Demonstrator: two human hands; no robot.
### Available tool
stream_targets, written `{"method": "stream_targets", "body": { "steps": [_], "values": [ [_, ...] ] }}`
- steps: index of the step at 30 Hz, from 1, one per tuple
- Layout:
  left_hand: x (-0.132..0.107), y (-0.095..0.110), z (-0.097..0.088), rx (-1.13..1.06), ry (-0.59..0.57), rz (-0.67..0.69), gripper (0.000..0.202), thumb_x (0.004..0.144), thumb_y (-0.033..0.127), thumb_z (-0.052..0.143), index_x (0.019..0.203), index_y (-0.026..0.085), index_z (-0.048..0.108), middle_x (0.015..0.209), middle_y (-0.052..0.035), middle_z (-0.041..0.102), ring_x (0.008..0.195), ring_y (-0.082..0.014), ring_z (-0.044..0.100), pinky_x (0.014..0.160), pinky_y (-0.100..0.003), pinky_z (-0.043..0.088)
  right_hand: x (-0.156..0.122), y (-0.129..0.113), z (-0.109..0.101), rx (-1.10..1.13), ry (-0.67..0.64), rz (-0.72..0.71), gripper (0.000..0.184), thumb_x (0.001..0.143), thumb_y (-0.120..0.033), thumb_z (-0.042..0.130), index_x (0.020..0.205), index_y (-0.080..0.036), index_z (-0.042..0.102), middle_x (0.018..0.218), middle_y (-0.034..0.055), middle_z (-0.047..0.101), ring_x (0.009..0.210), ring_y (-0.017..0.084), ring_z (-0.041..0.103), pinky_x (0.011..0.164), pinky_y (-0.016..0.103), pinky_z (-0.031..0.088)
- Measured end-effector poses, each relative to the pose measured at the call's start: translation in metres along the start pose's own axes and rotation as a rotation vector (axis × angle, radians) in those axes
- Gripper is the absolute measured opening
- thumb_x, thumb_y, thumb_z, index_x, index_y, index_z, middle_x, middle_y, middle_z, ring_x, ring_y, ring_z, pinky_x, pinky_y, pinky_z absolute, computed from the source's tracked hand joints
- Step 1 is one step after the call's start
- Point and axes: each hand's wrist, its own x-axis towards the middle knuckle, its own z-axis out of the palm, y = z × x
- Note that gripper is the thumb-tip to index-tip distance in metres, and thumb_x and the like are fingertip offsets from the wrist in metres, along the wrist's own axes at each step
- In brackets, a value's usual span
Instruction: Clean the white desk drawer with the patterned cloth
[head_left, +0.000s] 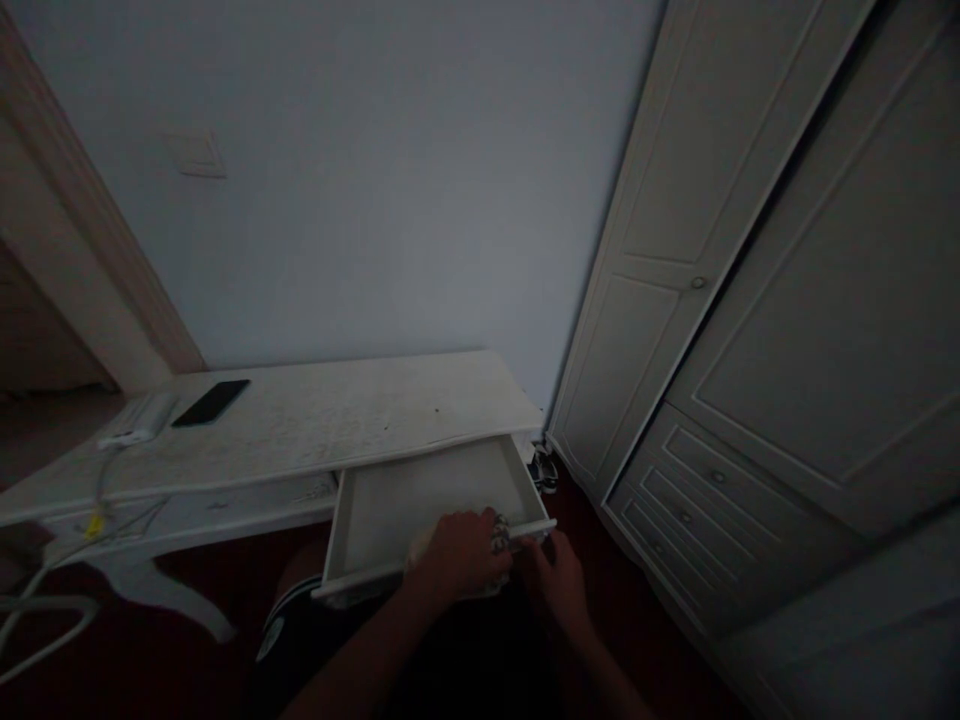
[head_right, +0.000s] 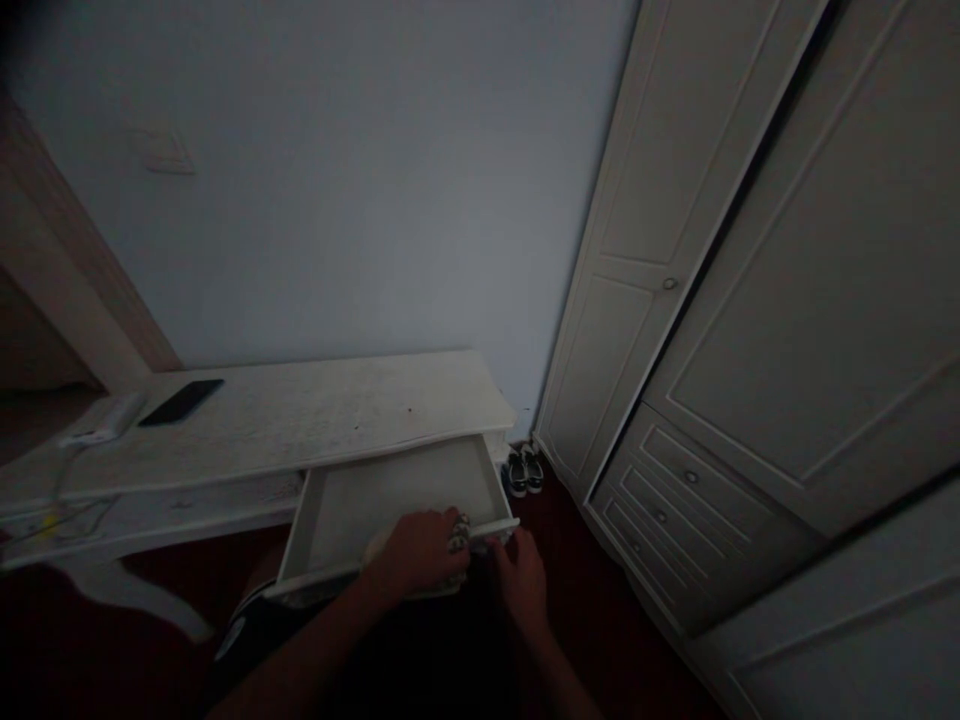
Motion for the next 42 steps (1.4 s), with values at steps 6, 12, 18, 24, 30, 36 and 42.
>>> {"method": "stream_targets", "body": {
  "steps": [6,12,18,24,30,36,42],
  "values": [
    [-0.019,-0.03,-0.006,0.027,-0.027,-0.036,0.046,0.087,0.054,0.052,0.118,0.025,0.068,0.106,-0.0108,0.079,0.098,-0.032,0.075,0.084,-0.04,0.055,-0.001,-0.002,-0.001,-0.002,0.019,-0.022,0.046,0.088,-0.062,0.063,0.11,-0.022,0.072,0.108,0.0095,0.075,0.102,0.029,0.069,0.092,0.038,0.051],
    [-0.04,-0.065,-0.014,0.05,-0.094,-0.076,0.048,0.086,0.056,0.052,0.119,0.025,0.067,0.109,-0.0123,0.079,0.1,-0.0338,0.075,0.085,-0.042,0.054,-0.001,-0.007,-0.004,-0.005,0.014,-0.009,0.048,0.087,-0.064,0.062,0.108,-0.022,0.072,0.107,0.0095,0.075,0.101,0.03,0.07,0.089,0.037,0.052],
    [-0.065,-0.102,-0.025,0.061,-0.165,-0.083,0.051,0.09,0.057,0.047,0.126,0.026,0.065,0.117,-0.0128,0.077,0.109,-0.0349,0.072,0.093,-0.044,0.053,0.001,-0.01,-0.004,0.01,0.028,0.015,0.048,0.083,-0.065,0.064,0.104,-0.022,0.073,0.108,0.01,0.075,0.102,0.031,0.07,0.092,0.038,0.051],
    [-0.07,-0.12,-0.026,-0.025,-0.228,-0.097,0.073,0.086,0.07,0.052,0.14,0.022,0.06,0.127,-0.0171,0.074,0.117,-0.0396,0.07,0.099,-0.05,0.052,0.0,-0.013,-0.006,0.027,0.016,0.026,0.046,0.085,-0.062,0.063,0.105,-0.023,0.074,0.107,0.0097,0.076,0.101,0.031,0.07,0.09,0.038,0.052],
    [-0.075,-0.14,-0.03,-0.235,-0.333,0.004,0.114,0.057,0.056,0.085,0.158,0.029,0.041,0.157,-0.0075,0.056,0.139,-0.0327,0.056,0.115,-0.041,0.044,0.002,-0.006,-0.004,0.028,-0.012,0.021,0.05,0.085,-0.063,0.064,0.109,-0.02,0.074,0.111,0.0105,0.075,0.104,0.03,0.07,0.092,0.037,0.051],
    [-0.087,-0.13,-0.019,0.011,-0.232,-0.027,0.125,0.051,0.031,0.088,0.163,0.026,0.032,0.159,-0.0115,0.052,0.14,-0.0352,0.054,0.115,-0.045,0.045,0.001,-0.012,-0.006,0.007,-0.01,0.02,0.049,0.085,-0.064,0.062,0.106,-0.021,0.073,0.109,0.0104,0.074,0.104,0.03,0.069,0.093,0.036,0.051],
    [-0.113,-0.131,0.035,0.465,0.414,0.197,0.09,0.086,0.013,0.06,0.165,0.035,0.024,0.155,-0.0063,0.054,0.138,-0.0279,0.052,0.122,-0.05,0.034,0.001,-0.014,-0.005,0.025,-0.014,0.018,0.048,0.085,-0.063,0.063,0.109,-0.021,0.072,0.113,0.0108,0.074,0.107,0.031,0.069,0.095,0.038,0.05]
  ]
}}
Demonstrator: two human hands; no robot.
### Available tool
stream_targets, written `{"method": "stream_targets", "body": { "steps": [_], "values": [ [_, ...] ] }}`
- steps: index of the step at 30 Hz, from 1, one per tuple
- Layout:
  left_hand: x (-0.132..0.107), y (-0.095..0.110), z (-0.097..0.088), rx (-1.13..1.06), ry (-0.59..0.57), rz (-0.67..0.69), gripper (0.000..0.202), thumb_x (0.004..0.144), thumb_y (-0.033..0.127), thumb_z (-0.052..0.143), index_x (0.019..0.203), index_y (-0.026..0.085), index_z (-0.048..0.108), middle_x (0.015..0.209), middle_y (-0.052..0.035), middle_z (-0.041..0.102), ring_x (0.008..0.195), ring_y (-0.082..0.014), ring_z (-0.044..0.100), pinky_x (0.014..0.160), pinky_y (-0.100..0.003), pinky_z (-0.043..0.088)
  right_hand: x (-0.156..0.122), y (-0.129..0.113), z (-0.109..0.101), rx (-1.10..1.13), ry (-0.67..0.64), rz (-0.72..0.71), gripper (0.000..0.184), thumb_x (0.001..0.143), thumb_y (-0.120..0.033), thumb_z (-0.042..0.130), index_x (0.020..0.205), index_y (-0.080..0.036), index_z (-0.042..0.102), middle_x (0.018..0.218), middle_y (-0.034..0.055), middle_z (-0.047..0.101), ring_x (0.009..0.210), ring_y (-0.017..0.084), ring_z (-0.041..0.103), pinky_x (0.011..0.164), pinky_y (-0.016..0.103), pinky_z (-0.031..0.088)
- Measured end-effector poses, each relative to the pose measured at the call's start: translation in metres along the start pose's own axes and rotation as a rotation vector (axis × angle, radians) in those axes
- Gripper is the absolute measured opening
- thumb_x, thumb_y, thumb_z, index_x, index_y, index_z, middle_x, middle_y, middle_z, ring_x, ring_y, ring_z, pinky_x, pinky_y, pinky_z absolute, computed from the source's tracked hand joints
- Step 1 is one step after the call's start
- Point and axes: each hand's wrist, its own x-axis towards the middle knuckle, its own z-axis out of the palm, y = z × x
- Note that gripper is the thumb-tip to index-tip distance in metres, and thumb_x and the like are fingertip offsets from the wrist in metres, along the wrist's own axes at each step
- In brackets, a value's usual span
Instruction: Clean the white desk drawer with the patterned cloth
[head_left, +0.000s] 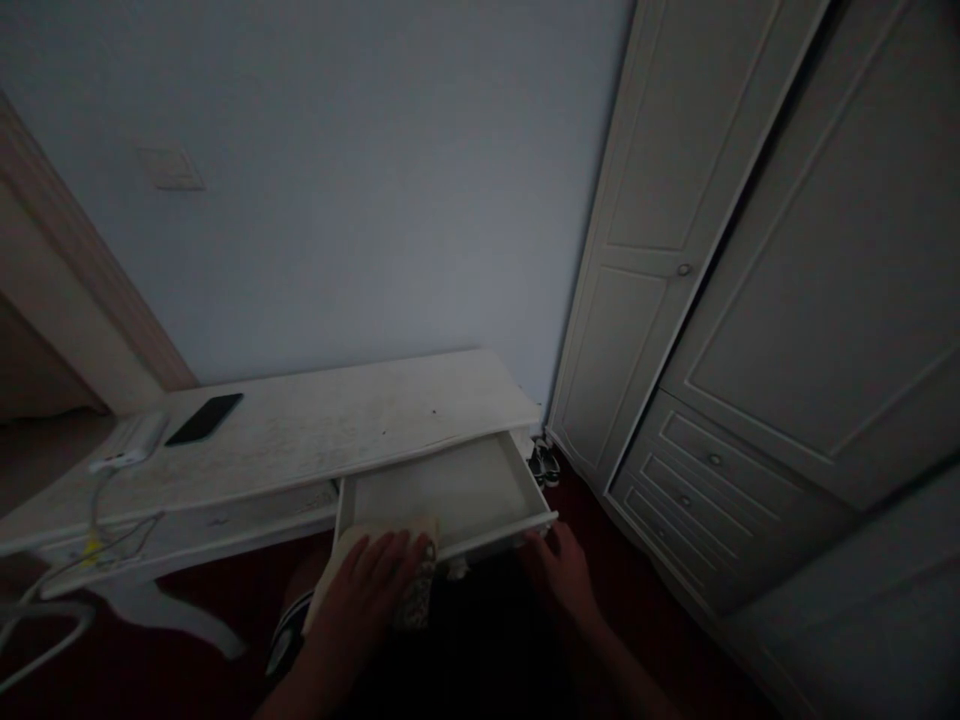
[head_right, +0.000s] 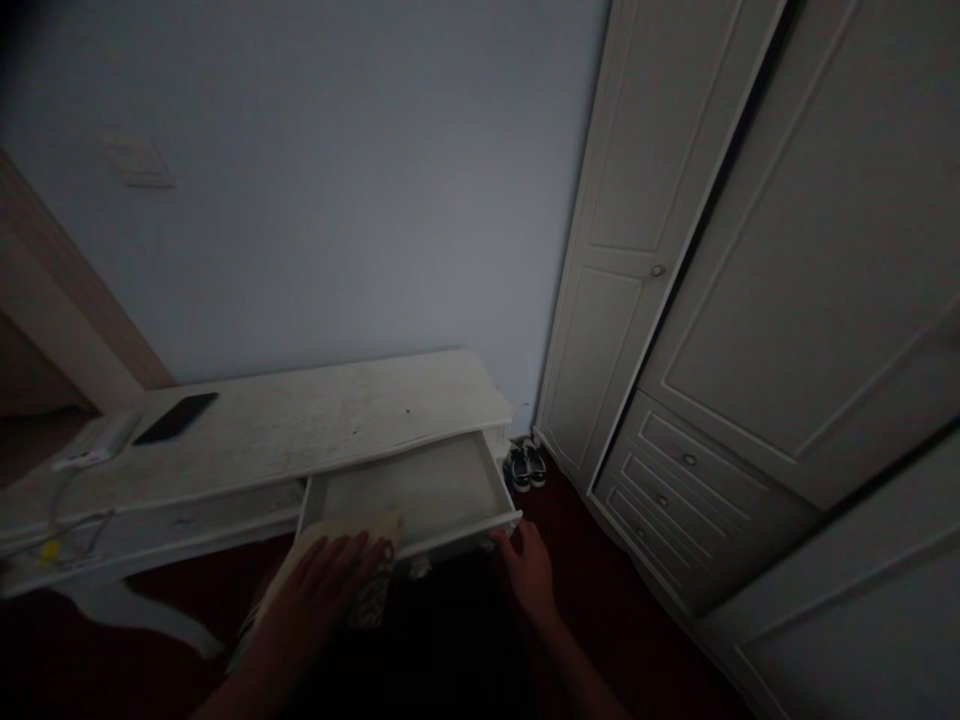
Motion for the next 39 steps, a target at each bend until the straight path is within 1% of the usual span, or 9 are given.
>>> {"method": "stream_targets", "body": {
  "steps": [4,9,13,17,22,27,29,32,39],
  "values": [
    [-0.019,-0.001,0.024,0.183,0.275,0.086,0.068,0.096,0.02,0.052,0.161,0.035,0.037,0.148,-0.0029,0.058,0.13,-0.0272,0.053,0.122,-0.05,0.031,0.0,0.003,0.001,-0.003,0.005,-0.001,0.05,0.086,-0.064,0.063,0.108,-0.021,0.073,0.111,0.0106,0.074,0.105,0.031,0.069,0.095,0.039,0.05],
    [-0.019,0.008,0.036,0.231,0.275,0.029,0.065,0.097,0.029,0.057,0.159,0.037,0.04,0.143,-0.0071,0.061,0.128,-0.0329,0.056,0.115,-0.057,0.04,-0.001,0.0,0.0,-0.001,-0.007,0.003,0.052,0.087,-0.064,0.063,0.114,-0.021,0.074,0.113,0.0108,0.074,0.106,0.03,0.068,0.095,0.038,0.05],
    [-0.016,0.017,0.035,0.228,0.181,-0.08,0.071,0.093,0.018,0.058,0.159,0.039,0.041,0.144,-0.0085,0.063,0.129,-0.0341,0.059,0.113,-0.058,0.044,0.0,0.001,0.0,-0.003,0.0,-0.017,0.053,0.086,-0.065,0.062,0.112,-0.02,0.074,0.112,0.0112,0.074,0.105,0.03,0.068,0.095,0.038,0.05],
    [-0.008,0.011,0.018,0.121,0.02,-0.045,0.08,0.086,0.003,0.053,0.159,0.034,0.041,0.14,-0.0102,0.067,0.119,-0.0293,0.067,0.105,-0.048,0.053,0.002,0.007,0.003,-0.005,0.005,0.0,0.052,0.085,-0.064,0.064,0.11,-0.02,0.074,0.111,0.0114,0.074,0.104,0.031,0.068,0.094,0.039,0.05],
    [0.026,-0.021,-0.029,-0.283,-0.381,-0.167,0.079,0.077,0.006,0.058,0.153,0.028,0.048,0.143,-0.0091,0.067,0.117,-0.0266,0.07,0.1,-0.038,0.054,0.003,0.014,0.005,-0.006,0.004,0.002,0.05,0.086,-0.063,0.064,0.11,-0.02,0.074,0.113,0.0106,0.074,0.106,0.031,0.068,0.095,0.038,0.05],
    [0.072,-0.04,-0.06,-0.466,-0.323,-0.44,0.057,0.089,0.021,0.052,0.145,0.026,0.054,0.124,-0.0088,0.076,0.115,-0.0286,0.071,0.095,-0.036,0.052,0.003,0.012,0.003,-0.004,-0.003,-0.006,0.051,0.086,-0.063,0.063,0.11,-0.02,0.075,0.112,0.0106,0.074,0.107,0.031,0.068,0.095,0.037,0.05],
    [0.084,-0.028,-0.06,-0.508,-0.293,-0.404,0.06,0.088,0.025,0.055,0.149,0.025,0.051,0.134,-0.0098,0.072,0.122,-0.0288,0.068,0.101,-0.036,0.05,0.002,0.011,0.003,-0.006,-0.009,-0.008,0.051,0.086,-0.062,0.063,0.112,-0.02,0.074,0.112,0.0106,0.073,0.106,0.03,0.068,0.095,0.036,0.05],
    [0.099,0.007,-0.05,-0.587,-0.401,-0.14,0.062,0.084,0.022,0.059,0.145,0.028,0.055,0.146,-0.0071,0.065,0.132,-0.0271,0.062,0.111,-0.036,0.045,0.002,0.008,0.002,0.001,-0.006,-0.004,0.05,0.086,-0.06,0.062,0.113,-0.02,0.074,0.112,0.011,0.073,0.106,0.03,0.067,0.096,0.037,0.05],
    [0.163,0.076,-0.031,-0.602,-0.47,-0.051,0.04,0.09,0.037,0.056,0.126,0.024,0.066,0.121,-0.0118,0.076,0.111,-0.0317,0.072,0.094,-0.041,0.054,0.001,0.004,0.003,0.018,0.005,-0.008,0.041,0.084,-0.055,0.063,0.106,-0.022,0.073,0.107,0.0103,0.074,0.102,0.031,0.068,0.092,0.038,0.051]
  ]
}}
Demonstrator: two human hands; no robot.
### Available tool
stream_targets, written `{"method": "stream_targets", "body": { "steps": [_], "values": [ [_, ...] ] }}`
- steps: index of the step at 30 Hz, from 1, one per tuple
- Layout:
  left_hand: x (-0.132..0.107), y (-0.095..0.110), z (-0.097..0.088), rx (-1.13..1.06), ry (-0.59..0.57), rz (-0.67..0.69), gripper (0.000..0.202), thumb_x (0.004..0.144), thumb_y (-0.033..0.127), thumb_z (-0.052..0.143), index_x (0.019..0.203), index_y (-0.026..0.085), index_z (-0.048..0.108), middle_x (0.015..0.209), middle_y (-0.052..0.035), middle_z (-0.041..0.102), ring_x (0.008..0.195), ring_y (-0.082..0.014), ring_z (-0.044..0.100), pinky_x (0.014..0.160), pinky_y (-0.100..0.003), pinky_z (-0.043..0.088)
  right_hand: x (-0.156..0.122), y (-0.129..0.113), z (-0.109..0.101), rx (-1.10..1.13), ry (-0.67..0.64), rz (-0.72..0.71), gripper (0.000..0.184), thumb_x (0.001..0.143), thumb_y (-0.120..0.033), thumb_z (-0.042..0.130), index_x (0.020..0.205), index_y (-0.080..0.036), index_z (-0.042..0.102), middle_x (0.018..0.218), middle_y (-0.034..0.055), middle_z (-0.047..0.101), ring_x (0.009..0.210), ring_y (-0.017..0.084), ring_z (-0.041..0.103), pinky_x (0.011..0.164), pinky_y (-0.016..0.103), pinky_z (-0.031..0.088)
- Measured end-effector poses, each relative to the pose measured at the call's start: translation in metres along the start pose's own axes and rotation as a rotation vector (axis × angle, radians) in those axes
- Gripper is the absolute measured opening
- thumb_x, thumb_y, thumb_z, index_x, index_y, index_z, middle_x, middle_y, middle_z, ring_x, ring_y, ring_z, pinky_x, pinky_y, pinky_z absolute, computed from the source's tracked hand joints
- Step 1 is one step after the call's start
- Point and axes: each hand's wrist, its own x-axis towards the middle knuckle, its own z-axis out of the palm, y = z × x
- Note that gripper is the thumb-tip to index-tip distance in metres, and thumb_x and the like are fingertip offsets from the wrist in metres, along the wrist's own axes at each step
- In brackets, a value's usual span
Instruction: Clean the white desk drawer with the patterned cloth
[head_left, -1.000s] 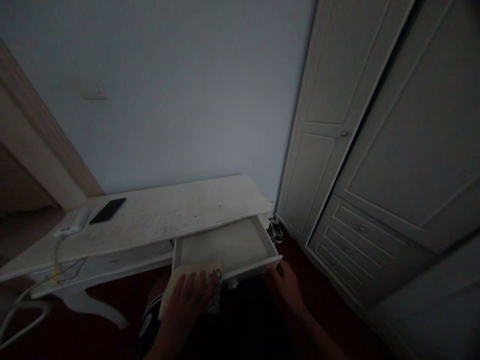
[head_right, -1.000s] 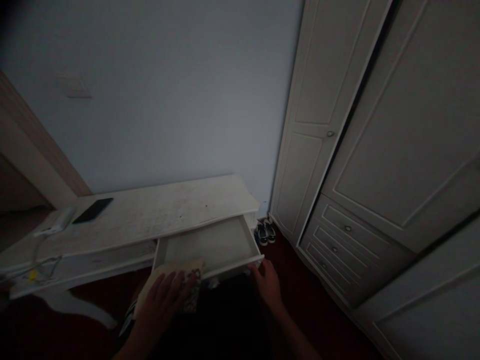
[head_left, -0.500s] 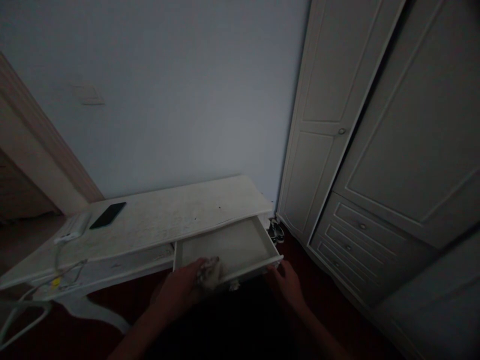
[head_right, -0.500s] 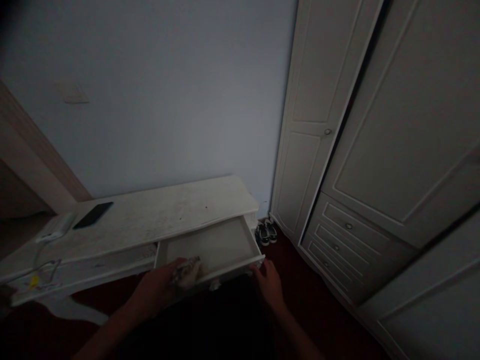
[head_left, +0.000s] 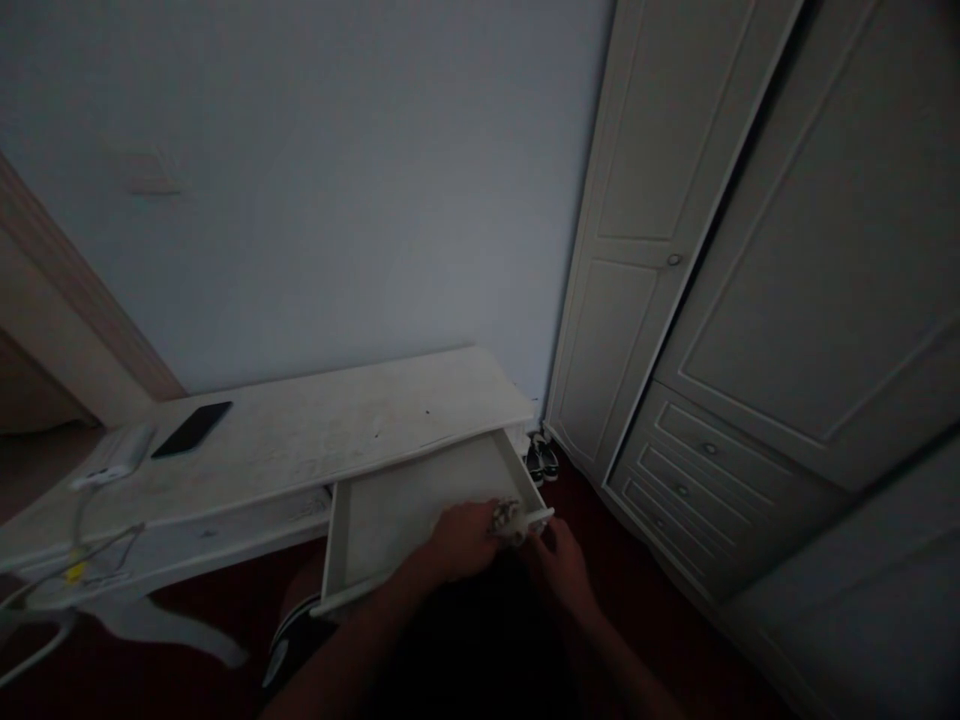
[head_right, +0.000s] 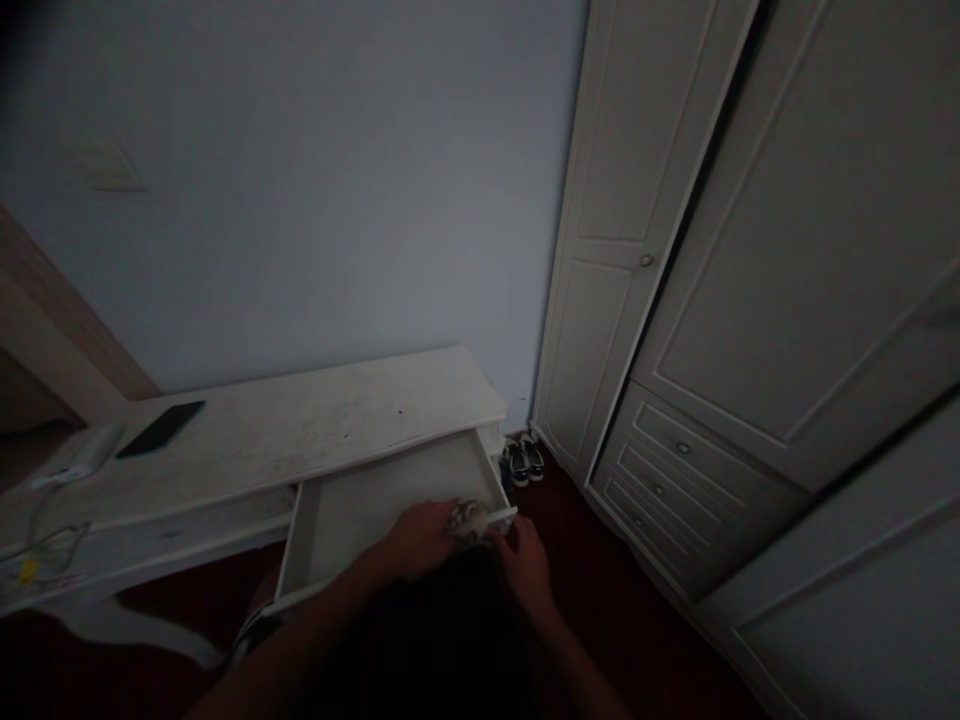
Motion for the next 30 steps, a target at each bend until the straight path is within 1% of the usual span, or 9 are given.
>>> {"method": "stream_targets", "body": {
  "steps": [4,7,11,14,16,19,22,25,30],
  "values": [
    [0.028,0.031,0.006,-0.007,0.03,0.038,0.036,0.091,0.033,0.053,0.123,0.025,0.067,0.121,-0.0115,0.076,0.11,-0.0307,0.072,0.094,-0.04,0.054,-0.002,0.001,0.0,0.015,-0.005,-0.002,0.036,0.086,-0.05,0.06,0.105,-0.021,0.071,0.107,0.0106,0.073,0.098,0.029,0.069,0.089,0.037,0.052],
    [0.022,0.034,0.01,0.005,0.055,0.051,0.046,0.088,0.023,0.052,0.133,0.022,0.063,0.125,-0.0142,0.075,0.113,-0.0314,0.071,0.098,-0.042,0.053,-0.004,0.003,0.0,0.035,-0.022,-0.005,0.035,0.087,-0.047,0.06,0.107,-0.02,0.07,0.107,0.0104,0.073,0.097,0.028,0.068,0.088,0.036,0.053],
    [-0.013,-0.001,0.006,0.001,0.057,0.043,0.054,0.086,0.017,0.053,0.139,0.026,0.062,0.127,-0.0095,0.075,0.116,-0.0285,0.07,0.101,-0.04,0.052,-0.007,0.002,0.004,0.033,-0.016,0.008,0.042,0.088,-0.054,0.063,0.11,-0.02,0.072,0.111,0.0106,0.072,0.1,0.027,0.067,0.09,0.035,0.053],
    [-0.048,-0.034,-0.004,-0.099,0.111,0.009,0.045,0.085,0.019,0.056,0.126,0.028,0.07,0.122,-0.0045,0.077,0.112,-0.026,0.071,0.099,-0.036,0.052,-0.011,0.001,0.009,0.061,0.006,0.079,0.059,0.087,-0.066,0.064,0.12,-0.017,0.07,0.116,0.0117,0.072,0.105,0.029,0.067,0.09,0.035,0.053],
    [-0.07,-0.05,-0.011,-0.239,0.18,0.014,0.043,0.086,0.02,0.054,0.124,0.027,0.072,0.121,-0.0025,0.078,0.111,-0.0244,0.071,0.098,-0.034,0.053,-0.017,0.0,0.011,0.114,0.005,0.193,0.07,0.085,-0.074,0.062,0.125,-0.016,0.067,0.117,0.0123,0.073,0.106,0.03,0.068,0.088,0.036,0.054],
    [-0.099,-0.056,-0.012,-0.374,0.398,0.034,0.047,0.095,0.023,0.046,0.137,0.027,0.066,0.129,-0.0027,0.075,0.113,-0.0227,0.07,0.099,-0.034,0.056,-0.03,-0.012,0.01,0.142,-0.126,0.383,0.075,0.08,-0.086,0.059,0.103,-0.017,0.072,0.1,0.0113,0.076,0.094,0.03,0.071,0.081,0.037,0.054],
    [-0.112,-0.045,0.003,-0.194,0.686,0.136,0.051,0.099,0.026,0.043,0.15,0.024,0.055,0.144,-0.008,0.066,0.127,-0.023,0.064,0.105,-0.037,0.054,-0.046,-0.041,0.003,0.354,-0.375,0.409,0.083,0.077,-0.097,0.046,0.084,-0.018,0.073,0.087,0.0106,0.075,0.082,0.028,0.071,0.08,0.039,0.054],
    [-0.107,-0.021,0.029,0.203,0.749,0.408,0.056,0.099,0.018,0.046,0.154,0.026,0.05,0.154,-0.008,0.058,0.141,-0.0232,0.053,0.117,-0.041,0.045,-0.06,-0.079,-0.002,0.795,-0.522,0.423,0.087,0.078,-0.097,0.044,0.1,-0.019,0.075,0.095,0.0113,0.077,0.089,0.028,0.073,0.082,0.041,0.056],
    [-0.097,0.014,0.048,0.46,0.641,0.661,0.053,0.099,0.025,0.052,0.151,0.026,0.053,0.156,-0.0067,0.056,0.149,-0.0249,0.044,0.125,-0.047,0.034,-0.067,-0.112,-0.004,0.953,-0.314,0.644,0.067,0.063,-0.064,0.09,0.107,-0.017,0.071,0.096,0.0104,0.078,0.089,0.03,0.075,0.074,0.038,0.06]
  ]
}}
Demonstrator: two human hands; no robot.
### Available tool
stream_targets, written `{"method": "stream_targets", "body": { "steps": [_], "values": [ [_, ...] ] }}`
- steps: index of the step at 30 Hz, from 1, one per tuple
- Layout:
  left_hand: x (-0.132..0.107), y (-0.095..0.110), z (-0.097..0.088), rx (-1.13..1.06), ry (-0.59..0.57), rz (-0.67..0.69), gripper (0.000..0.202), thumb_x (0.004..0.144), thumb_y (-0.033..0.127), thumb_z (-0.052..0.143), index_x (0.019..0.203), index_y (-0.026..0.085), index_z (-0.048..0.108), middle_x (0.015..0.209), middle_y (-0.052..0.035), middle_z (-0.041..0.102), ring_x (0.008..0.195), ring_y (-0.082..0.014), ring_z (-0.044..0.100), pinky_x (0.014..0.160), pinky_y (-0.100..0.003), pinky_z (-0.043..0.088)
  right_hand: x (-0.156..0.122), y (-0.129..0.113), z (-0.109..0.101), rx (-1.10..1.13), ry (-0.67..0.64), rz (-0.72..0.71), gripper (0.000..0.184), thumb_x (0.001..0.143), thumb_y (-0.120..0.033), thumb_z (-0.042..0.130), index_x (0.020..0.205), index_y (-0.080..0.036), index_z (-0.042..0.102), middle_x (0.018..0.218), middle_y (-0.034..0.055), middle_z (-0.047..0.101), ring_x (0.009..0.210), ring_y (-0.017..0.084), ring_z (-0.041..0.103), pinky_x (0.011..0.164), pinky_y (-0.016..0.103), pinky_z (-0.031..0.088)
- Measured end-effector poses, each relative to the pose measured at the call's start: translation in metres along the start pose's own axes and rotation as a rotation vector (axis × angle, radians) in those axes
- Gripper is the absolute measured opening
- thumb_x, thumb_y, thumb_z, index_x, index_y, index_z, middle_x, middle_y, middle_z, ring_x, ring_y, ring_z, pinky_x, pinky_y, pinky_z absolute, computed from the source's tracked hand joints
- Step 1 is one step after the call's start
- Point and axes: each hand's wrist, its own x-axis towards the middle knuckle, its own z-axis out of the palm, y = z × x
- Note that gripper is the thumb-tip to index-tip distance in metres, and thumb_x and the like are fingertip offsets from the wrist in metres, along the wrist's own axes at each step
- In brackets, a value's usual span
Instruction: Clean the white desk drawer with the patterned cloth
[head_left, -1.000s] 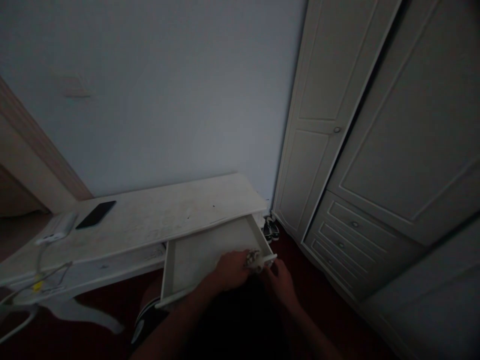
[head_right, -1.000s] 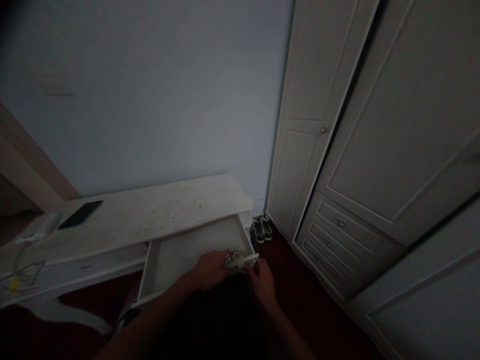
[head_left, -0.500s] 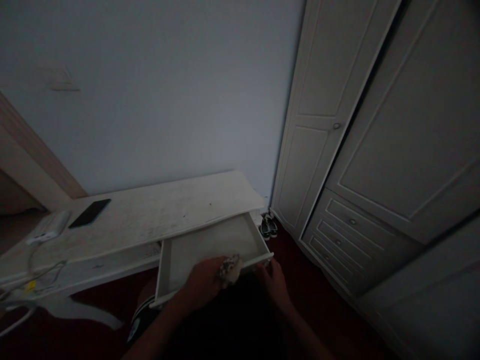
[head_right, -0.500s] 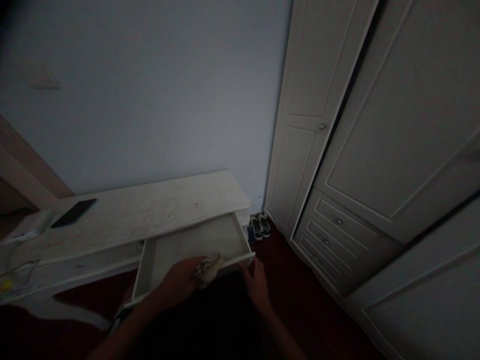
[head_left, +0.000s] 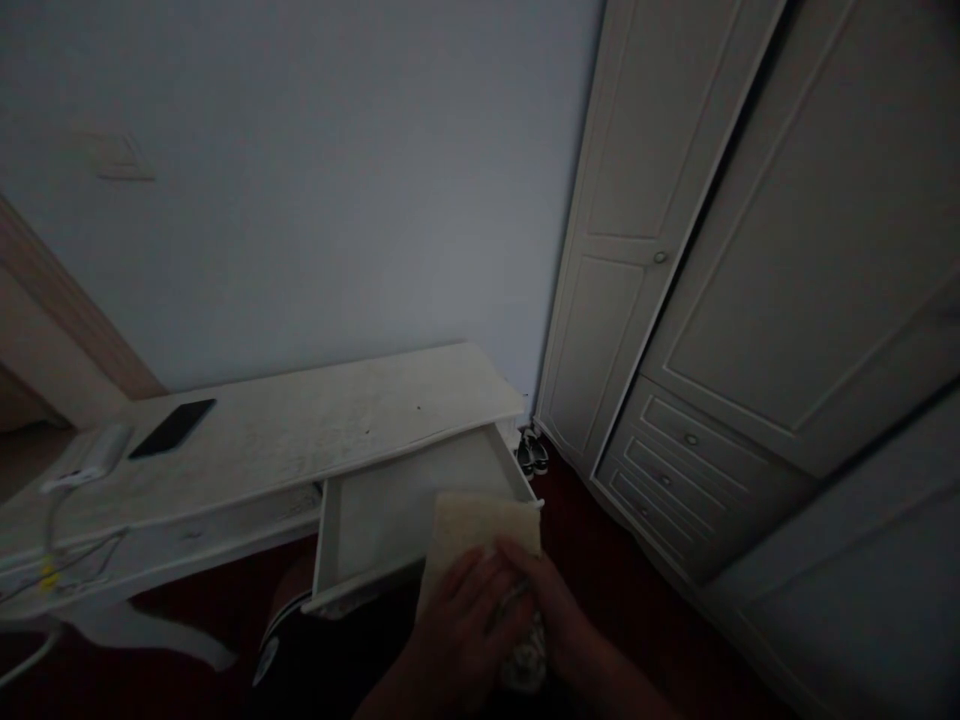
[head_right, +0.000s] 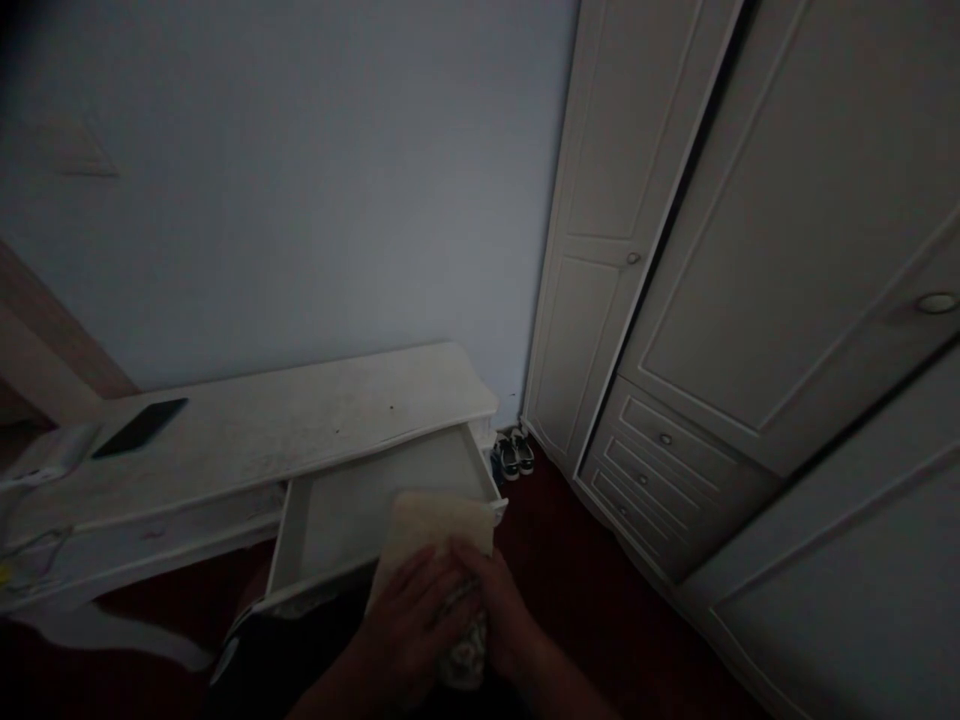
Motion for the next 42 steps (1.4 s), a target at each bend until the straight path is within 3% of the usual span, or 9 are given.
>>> {"method": "stream_targets", "body": {
  "steps": [3,6,9,13,21,27,30,35,42],
  "values": [
    [-0.01,-0.008,-0.009,-0.037,-0.001,0.065,0.049,0.1,0.036,0.055,0.149,0.028,0.056,0.159,-0.0011,0.054,0.148,-0.0211,0.044,0.127,-0.041,0.032,-0.002,-0.016,-0.009,0.004,0.224,-0.114,0.068,0.072,-0.067,0.083,0.116,-0.018,0.068,0.095,0.0108,0.078,0.086,0.032,0.076,0.071,0.043,0.062],
    [-0.043,-0.035,-0.013,0.049,0.018,-0.158,0.052,0.1,0.029,0.056,0.152,0.03,0.051,0.157,-0.0016,0.055,0.142,-0.0187,0.051,0.122,-0.035,0.037,-0.005,-0.051,-0.026,-0.207,0.34,-0.489,0.069,0.073,-0.065,0.083,0.124,-0.021,0.069,0.112,0.0123,0.077,0.106,0.036,0.072,0.087,0.049,0.061],
    [-0.087,-0.068,-0.004,0.161,-0.069,-0.366,0.062,0.1,0.042,0.058,0.159,0.027,0.042,0.154,-0.0074,0.058,0.138,-0.0253,0.056,0.119,-0.044,0.04,-0.003,-0.085,-0.038,-0.704,0.124,-0.793,0.062,0.075,-0.056,0.081,0.127,-0.023,0.073,0.144,0.0125,0.064,0.136,0.039,0.056,0.114,0.053,0.044],
    [-0.136,-0.097,0.012,0.161,-0.201,-0.503,0.058,0.096,0.058,0.06,0.147,0.029,0.058,0.138,-0.0072,0.071,0.123,-0.0283,0.067,0.114,-0.048,0.045,0.023,-0.095,-0.033,-1.367,-0.247,-0.834,0.055,0.084,-0.037,0.066,0.139,-0.03,0.068,0.158,0.0061,0.052,0.148,0.034,0.042,0.126,0.053,0.022],
    [-0.138,-0.097,0.005,-0.009,-0.352,-0.61,0.023,0.1,0.039,0.058,0.113,0.03,0.074,0.11,-0.0023,0.081,0.105,-0.0246,0.075,0.111,-0.05,0.047,0.076,-0.063,0.039,-1.815,-0.475,-0.683,0.021,0.091,-0.032,0.059,0.096,-0.025,0.078,0.089,0.0054,0.08,0.082,0.025,0.072,0.084,0.034,0.049],
    [-0.145,-0.103,0.013,-0.02,-0.19,-0.784,0.042,0.09,0.039,0.063,0.129,0.022,0.064,0.129,-0.0113,0.073,0.117,-0.0277,0.071,0.1,-0.039,0.057,0.083,0.001,0.121,-1.796,-0.657,-0.788,0.023,0.086,-0.043,0.072,0.101,-0.028,0.079,0.084,-0.0033,0.079,0.067,0.017,0.068,0.063,0.024,0.045],
    [-0.154,-0.108,0.019,-0.025,-0.128,-0.81,0.055,0.087,0.042,0.064,0.137,0.02,0.058,0.136,-0.0132,0.071,0.122,-0.0277,0.069,0.101,-0.036,0.057,0.079,0.017,0.13,-1.838,-0.657,-0.871,0.033,0.085,-0.043,0.073,0.112,-0.025,0.075,0.094,-0.0004,0.079,0.073,0.02,0.069,0.069,0.026,0.048],
    [-0.149,-0.106,0.018,-0.025,-0.189,-0.665,0.064,0.084,0.026,0.059,0.147,0.021,0.052,0.138,-0.0108,0.071,0.122,-0.0246,0.07,0.107,-0.037,0.052,0.07,0.0,0.081,-1.888,-0.836,-1.061,0.072,0.088,-0.036,0.067,0.155,-0.025,0.044,0.143,0.0113,0.065,0.12,0.028,0.063,0.103,0.041,0.044],
    [-0.128,-0.091,0.006,-0.008,-0.44,-0.707,0.036,0.101,0.045,0.049,0.116,0.024,0.074,0.095,-0.0087,0.083,0.095,-0.0273,0.078,0.114,-0.049,0.043,0.075,-0.033,-0.033,-1.854,-0.805,-1.462,0.055,0.104,-0.037,0.045,0.158,-0.024,0.043,0.158,0.007,0.053,0.154,0.023,0.034,0.119,0.044,0.029]
  ]
}}
